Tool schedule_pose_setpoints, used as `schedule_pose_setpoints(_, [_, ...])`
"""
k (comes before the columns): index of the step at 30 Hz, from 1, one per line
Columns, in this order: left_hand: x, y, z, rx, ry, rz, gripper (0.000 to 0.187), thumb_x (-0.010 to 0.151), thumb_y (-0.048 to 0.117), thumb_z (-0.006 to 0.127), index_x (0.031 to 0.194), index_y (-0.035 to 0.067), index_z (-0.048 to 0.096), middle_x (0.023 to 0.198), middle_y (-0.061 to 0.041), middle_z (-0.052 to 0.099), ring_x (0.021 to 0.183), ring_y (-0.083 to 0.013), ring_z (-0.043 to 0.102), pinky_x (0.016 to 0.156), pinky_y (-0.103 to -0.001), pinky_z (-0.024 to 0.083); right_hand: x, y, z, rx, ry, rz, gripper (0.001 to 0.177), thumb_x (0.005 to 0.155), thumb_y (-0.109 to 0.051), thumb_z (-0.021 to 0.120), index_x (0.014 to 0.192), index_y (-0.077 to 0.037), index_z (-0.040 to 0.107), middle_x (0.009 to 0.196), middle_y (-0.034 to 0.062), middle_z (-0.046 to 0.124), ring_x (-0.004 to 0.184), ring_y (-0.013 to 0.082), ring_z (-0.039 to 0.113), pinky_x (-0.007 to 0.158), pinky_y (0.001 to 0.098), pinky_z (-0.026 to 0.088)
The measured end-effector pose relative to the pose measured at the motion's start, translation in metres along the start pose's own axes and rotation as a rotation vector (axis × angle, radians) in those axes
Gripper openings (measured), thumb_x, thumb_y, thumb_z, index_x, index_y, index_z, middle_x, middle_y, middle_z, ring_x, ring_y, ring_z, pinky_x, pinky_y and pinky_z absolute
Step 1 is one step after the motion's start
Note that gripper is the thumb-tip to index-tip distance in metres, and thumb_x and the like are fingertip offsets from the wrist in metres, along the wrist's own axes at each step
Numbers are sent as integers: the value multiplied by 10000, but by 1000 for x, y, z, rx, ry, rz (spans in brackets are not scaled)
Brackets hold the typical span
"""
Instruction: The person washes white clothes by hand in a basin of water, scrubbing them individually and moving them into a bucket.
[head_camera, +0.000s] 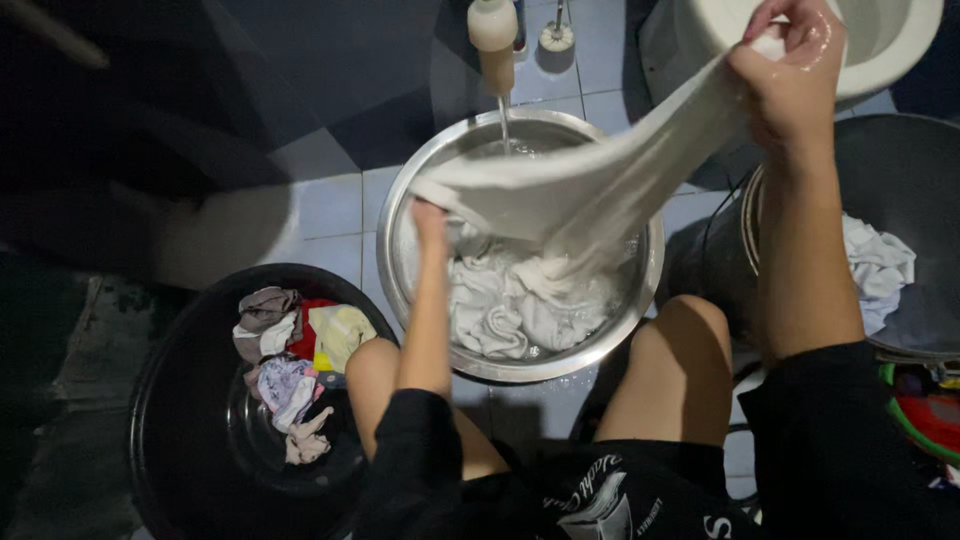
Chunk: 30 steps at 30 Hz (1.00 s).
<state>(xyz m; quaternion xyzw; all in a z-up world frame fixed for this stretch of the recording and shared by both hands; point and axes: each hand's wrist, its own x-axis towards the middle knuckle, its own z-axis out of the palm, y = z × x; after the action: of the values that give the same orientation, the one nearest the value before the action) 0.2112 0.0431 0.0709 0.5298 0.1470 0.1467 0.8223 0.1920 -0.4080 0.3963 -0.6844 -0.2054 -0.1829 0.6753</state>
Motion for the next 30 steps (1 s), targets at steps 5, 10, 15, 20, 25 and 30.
schedule_pose_setpoints(5, [23, 149, -16, 109, 18, 356, 121, 1030, 98, 581, 1128, 41, 625, 1003, -29, 644, 838, -121, 582, 710, -274, 493, -12, 73, -22, -337, 21, -70, 256, 872, 126, 713, 1038, -4, 568, 972, 20, 607, 865, 74, 524, 834, 217, 465])
schedule_pose_setpoints(10, [-4, 217, 18, 499, -73, 669, 282, 804, -19, 591, 1081, 35, 589, 1032, -82, 615, 954, -201, 596, 845, -346, 507, -21, 90, 13, -1038, -136, 242, 224, 1034, -198, 748, 1219, -115, 653, 1039, 140, 710, 968, 279, 671, 962, 443, 538])
schedule_pose_setpoints(15, [-54, 153, 106, 727, -278, 795, 277, 681, 108, 717, 899, 31, 565, 907, -92, 537, 872, -259, 584, 792, -406, 497, -40, 85, 127, -588, -654, -91, 1024, 682, -426, 922, 1525, -101, 440, 1489, 255, 473, 1356, 432, 454, 1135, 515, 351])
schedule_pose_setpoints(20, [-67, 91, 112, 812, -375, 705, 287, 716, 135, 813, 982, 94, 713, 1062, -108, 573, 976, -239, 634, 858, -372, 554, -70, 96, 179, -389, -663, 279, 580, 829, -216, 735, 1369, -65, 583, 1141, 158, 725, 1035, 264, 686, 926, 374, 524])
schedule_pose_setpoints(25, [-70, 18, 73, 486, -942, 28, 560, 788, 218, 852, 1283, 95, 623, 1230, -119, 699, 1162, -234, 641, 1001, -364, 529, -66, 60, 143, -307, -662, 431, 277, 849, -136, 728, 1107, -36, 742, 936, 84, 756, 880, 173, 677, 815, 316, 527])
schedule_pose_setpoints(30, [-76, -44, 44, 857, -927, 259, 586, 689, 169, 808, 1262, 116, 702, 1114, -148, 737, 1062, -307, 697, 938, -419, 560, -51, 11, 81, 201, -336, 385, 262, 762, -45, 647, 1000, 9, 741, 896, 73, 730, 750, 147, 671, 685, 251, 527])
